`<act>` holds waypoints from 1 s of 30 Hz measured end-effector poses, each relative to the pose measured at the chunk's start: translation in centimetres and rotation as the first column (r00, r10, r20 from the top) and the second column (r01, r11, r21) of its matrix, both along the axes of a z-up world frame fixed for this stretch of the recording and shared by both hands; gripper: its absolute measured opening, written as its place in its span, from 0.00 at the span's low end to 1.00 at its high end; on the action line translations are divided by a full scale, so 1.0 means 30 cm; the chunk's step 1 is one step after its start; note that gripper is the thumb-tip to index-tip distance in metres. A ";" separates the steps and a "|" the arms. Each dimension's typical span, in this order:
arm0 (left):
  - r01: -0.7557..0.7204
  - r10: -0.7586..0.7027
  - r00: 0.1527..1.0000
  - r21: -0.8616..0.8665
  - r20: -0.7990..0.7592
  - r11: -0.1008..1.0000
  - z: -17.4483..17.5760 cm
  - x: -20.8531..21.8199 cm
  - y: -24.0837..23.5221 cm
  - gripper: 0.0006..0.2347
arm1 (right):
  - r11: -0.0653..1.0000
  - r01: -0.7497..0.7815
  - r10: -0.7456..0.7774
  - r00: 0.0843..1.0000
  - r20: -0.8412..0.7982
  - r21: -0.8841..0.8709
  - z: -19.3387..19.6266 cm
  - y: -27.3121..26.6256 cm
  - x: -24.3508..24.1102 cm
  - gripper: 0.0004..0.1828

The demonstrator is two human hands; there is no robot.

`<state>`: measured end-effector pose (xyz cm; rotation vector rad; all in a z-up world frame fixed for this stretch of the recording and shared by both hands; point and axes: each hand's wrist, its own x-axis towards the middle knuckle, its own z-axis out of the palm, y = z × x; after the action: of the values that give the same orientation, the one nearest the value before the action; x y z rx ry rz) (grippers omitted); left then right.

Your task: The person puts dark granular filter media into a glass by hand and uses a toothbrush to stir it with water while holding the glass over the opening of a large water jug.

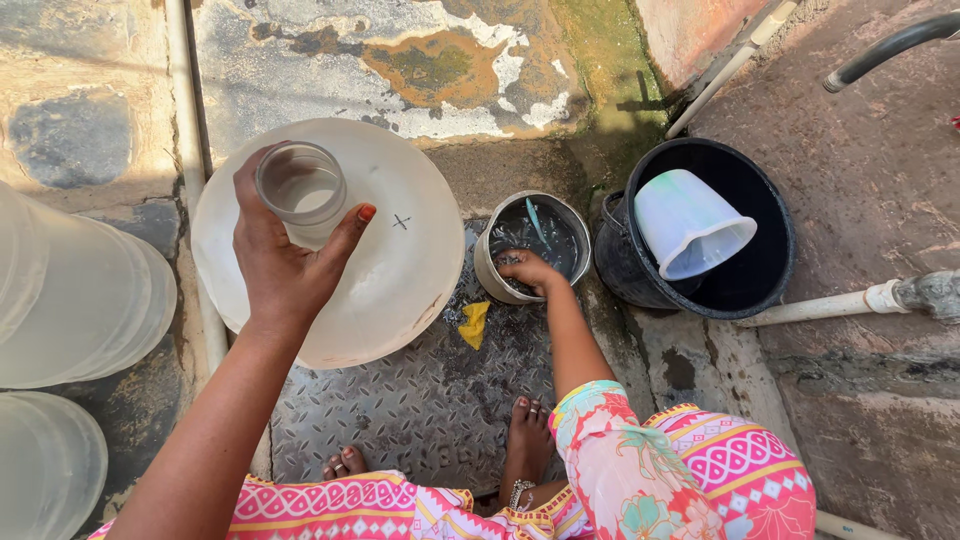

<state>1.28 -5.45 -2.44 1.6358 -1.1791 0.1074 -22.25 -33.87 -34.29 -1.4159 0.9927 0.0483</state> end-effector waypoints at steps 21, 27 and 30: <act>-0.016 0.016 1.000 -0.030 0.008 0.999 -0.013 -0.019 -0.004 0.31 | 0.208 0.309 -0.968 0.201 0.150 0.928 0.101 -0.075 -0.022 0.12; -0.016 0.016 1.000 -0.031 0.016 0.999 -0.008 -0.021 -0.011 0.31 | 0.233 0.160 -0.970 0.103 0.219 0.959 0.063 -0.108 -0.028 0.12; -0.006 0.006 1.000 -0.018 0.012 1.000 0.002 -0.033 -0.021 0.31 | 0.214 0.282 -0.970 0.172 0.170 0.935 0.074 -0.093 -0.005 0.12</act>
<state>0.27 -6.06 -2.37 1.6246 -1.1795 0.1318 -22.38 -36.67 -32.07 0.1179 0.6232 -0.8131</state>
